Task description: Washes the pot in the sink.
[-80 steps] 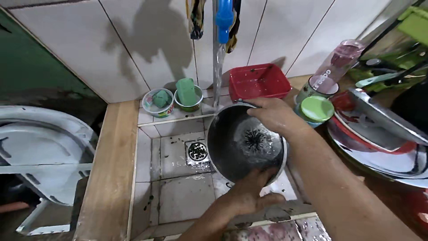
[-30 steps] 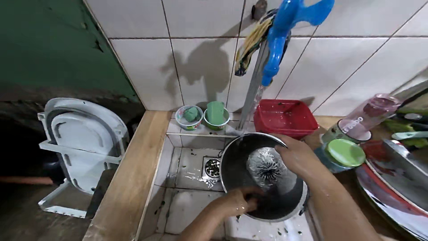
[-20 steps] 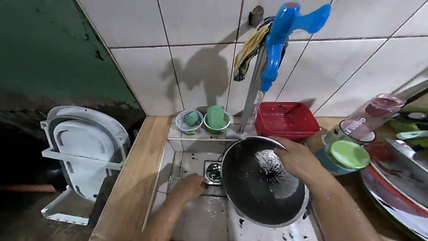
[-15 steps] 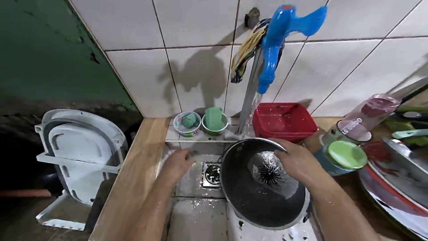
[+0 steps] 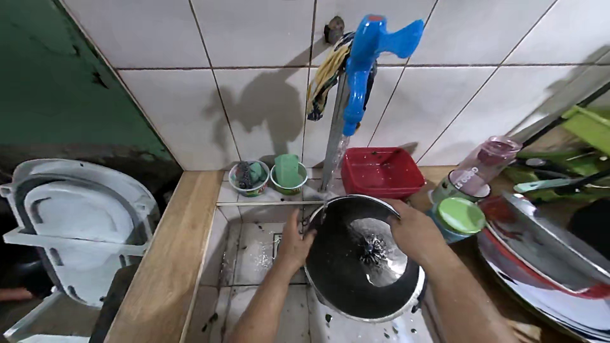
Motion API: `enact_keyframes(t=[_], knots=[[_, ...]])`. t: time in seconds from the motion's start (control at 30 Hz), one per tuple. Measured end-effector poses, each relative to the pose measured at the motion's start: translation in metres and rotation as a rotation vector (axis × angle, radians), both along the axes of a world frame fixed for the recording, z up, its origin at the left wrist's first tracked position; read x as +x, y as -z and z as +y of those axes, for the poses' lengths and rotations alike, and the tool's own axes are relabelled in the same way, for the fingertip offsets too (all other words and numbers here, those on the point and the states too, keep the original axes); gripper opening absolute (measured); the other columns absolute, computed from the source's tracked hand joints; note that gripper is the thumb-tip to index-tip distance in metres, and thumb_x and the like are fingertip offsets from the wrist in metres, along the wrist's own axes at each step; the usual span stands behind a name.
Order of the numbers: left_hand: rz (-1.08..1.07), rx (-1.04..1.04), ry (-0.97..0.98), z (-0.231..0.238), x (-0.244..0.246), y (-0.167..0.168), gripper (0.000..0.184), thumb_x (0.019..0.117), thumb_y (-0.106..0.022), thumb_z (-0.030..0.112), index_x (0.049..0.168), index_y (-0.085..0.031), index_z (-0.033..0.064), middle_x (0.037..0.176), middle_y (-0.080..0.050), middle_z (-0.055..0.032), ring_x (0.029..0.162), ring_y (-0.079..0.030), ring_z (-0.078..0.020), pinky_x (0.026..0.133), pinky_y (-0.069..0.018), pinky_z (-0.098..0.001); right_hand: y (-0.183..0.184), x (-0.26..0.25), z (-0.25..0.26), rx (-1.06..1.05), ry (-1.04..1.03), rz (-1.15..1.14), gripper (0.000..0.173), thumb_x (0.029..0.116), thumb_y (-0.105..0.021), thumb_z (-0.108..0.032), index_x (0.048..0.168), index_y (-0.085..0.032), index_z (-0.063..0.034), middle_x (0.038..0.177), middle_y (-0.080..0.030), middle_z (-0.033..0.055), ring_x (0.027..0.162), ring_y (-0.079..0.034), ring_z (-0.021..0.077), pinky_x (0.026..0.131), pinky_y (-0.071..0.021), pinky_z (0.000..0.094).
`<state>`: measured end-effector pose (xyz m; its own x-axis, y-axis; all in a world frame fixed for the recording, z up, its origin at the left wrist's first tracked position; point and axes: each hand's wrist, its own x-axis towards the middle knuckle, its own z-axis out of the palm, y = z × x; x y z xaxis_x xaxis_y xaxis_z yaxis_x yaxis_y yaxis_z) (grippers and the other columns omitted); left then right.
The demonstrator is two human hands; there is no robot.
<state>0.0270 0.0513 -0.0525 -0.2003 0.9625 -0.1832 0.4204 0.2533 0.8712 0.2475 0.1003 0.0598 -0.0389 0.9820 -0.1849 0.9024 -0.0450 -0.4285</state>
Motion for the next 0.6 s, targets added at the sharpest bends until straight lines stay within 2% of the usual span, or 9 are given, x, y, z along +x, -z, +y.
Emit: enact_keyframes(t=[0.1,0.17,0.27,0.33,0.37,0.43,0.47,0.53,0.6], knots=[[-0.391,-0.329,-0.101,-0.043,0.025,0.034,0.062,0.1017,-0.064,0.027,0.153,-0.037,0.0069,0.132,-0.060,-0.0208,0.113,-0.065,-0.0296,0.093,-0.0557,-0.0472,0.001,0.004,0.000,0.013,0.020,-0.002,0.040,0.1056,-0.051,-0.006,0.145,-0.057,-0.0153,0.126,-0.067,0.0240,0.116,-0.065,0.0458,0.096,-0.0481,0.0679],[-0.706,-0.476,-0.204,-0.068,0.041,0.040,0.051,0.1019,-0.063,0.020,0.144,-0.041,0.0027,0.115,-0.065,-0.0179,0.094,-0.069,-0.0241,0.077,-0.0591,-0.0397,-0.001,0.001,-0.008,0.041,-0.020,-0.008,0.039,0.1053,-0.053,-0.007,0.143,-0.059,-0.0140,0.126,-0.067,0.0236,0.115,-0.065,0.0461,0.096,-0.0488,0.0677],[-0.925,-0.594,-0.409,-0.077,0.049,0.047,0.035,0.0996,-0.062,0.009,0.131,-0.049,-0.0002,0.098,-0.065,-0.0164,0.077,-0.067,-0.0223,0.066,-0.0578,-0.0367,0.002,-0.021,-0.047,0.266,-0.217,-0.032,0.039,0.1010,-0.057,-0.001,0.139,-0.063,-0.0101,0.129,-0.068,0.0176,0.115,-0.068,0.0393,0.097,-0.0533,0.0607],[-0.991,-0.561,-0.473,-0.080,0.051,0.050,0.021,0.1030,-0.053,0.007,0.123,-0.052,-0.0004,0.089,-0.060,-0.0122,0.068,-0.060,-0.0181,0.061,-0.0542,-0.0333,0.012,-0.031,-0.069,0.506,-0.395,0.017,0.039,0.0964,-0.057,0.005,0.133,-0.067,-0.0052,0.136,-0.067,0.0136,0.129,-0.062,0.0352,0.108,-0.0484,0.0578],[-1.033,-0.512,-0.477,-0.081,0.053,0.050,0.016,0.1063,-0.046,0.008,0.119,-0.051,0.0011,0.085,-0.057,-0.0086,0.064,-0.056,-0.0149,0.059,-0.0522,-0.0307,0.016,-0.034,-0.077,0.634,-0.456,0.032,0.038,0.0943,-0.057,0.005,0.129,-0.070,-0.0049,0.134,-0.068,0.0120,0.129,-0.062,0.0349,0.108,-0.0486,0.0579],[-1.198,-0.372,-0.413,-0.078,0.055,0.045,0.027,0.1109,-0.029,0.014,0.126,-0.048,0.0028,0.094,-0.060,-0.0082,0.079,-0.061,-0.0162,0.071,-0.0552,-0.0348,0.019,-0.040,-0.089,0.825,-0.538,0.021,0.040,0.0912,-0.054,0.001,0.125,-0.073,-0.0092,0.132,-0.070,0.0075,0.129,-0.062,0.0330,0.108,-0.0485,0.0562],[-1.265,-0.324,-0.388,-0.071,0.058,0.039,0.032,0.1126,-0.024,0.021,0.123,-0.050,0.0047,0.093,-0.062,-0.0073,0.081,-0.063,-0.0167,0.072,-0.0560,-0.0361,0.018,-0.042,-0.096,0.877,-0.581,0.022,0.042,0.0904,-0.053,0.002,0.125,-0.074,-0.0109,0.132,-0.071,0.0064,0.130,-0.062,0.0329,0.110,-0.0471,0.0561],[-1.313,-0.290,-0.331,-0.058,0.058,0.019,0.039,0.1132,-0.019,0.026,0.110,-0.053,0.0078,0.082,-0.061,-0.0022,0.073,-0.061,-0.0125,0.068,-0.0548,-0.0314,0.015,-0.046,-0.109,0.930,-0.676,0.032,0.044,0.0905,-0.053,0.002,0.125,-0.073,-0.0140,0.132,-0.071,0.0049,0.134,-0.058,0.0333,0.113,-0.0421,0.0581],[-1.326,-0.264,-0.252,-0.052,0.047,-0.001,0.039,0.1135,-0.019,0.021,0.109,-0.055,0.0056,0.082,-0.063,-0.0023,0.072,-0.062,-0.0108,0.069,-0.0554,-0.0287,0.013,-0.047,-0.121,0.955,-0.749,0.024,0.043,0.0953,-0.049,0.000,0.129,-0.069,-0.0189,0.133,-0.070,0.0014,0.139,-0.054,0.0302,0.116,-0.0360,0.0569]])
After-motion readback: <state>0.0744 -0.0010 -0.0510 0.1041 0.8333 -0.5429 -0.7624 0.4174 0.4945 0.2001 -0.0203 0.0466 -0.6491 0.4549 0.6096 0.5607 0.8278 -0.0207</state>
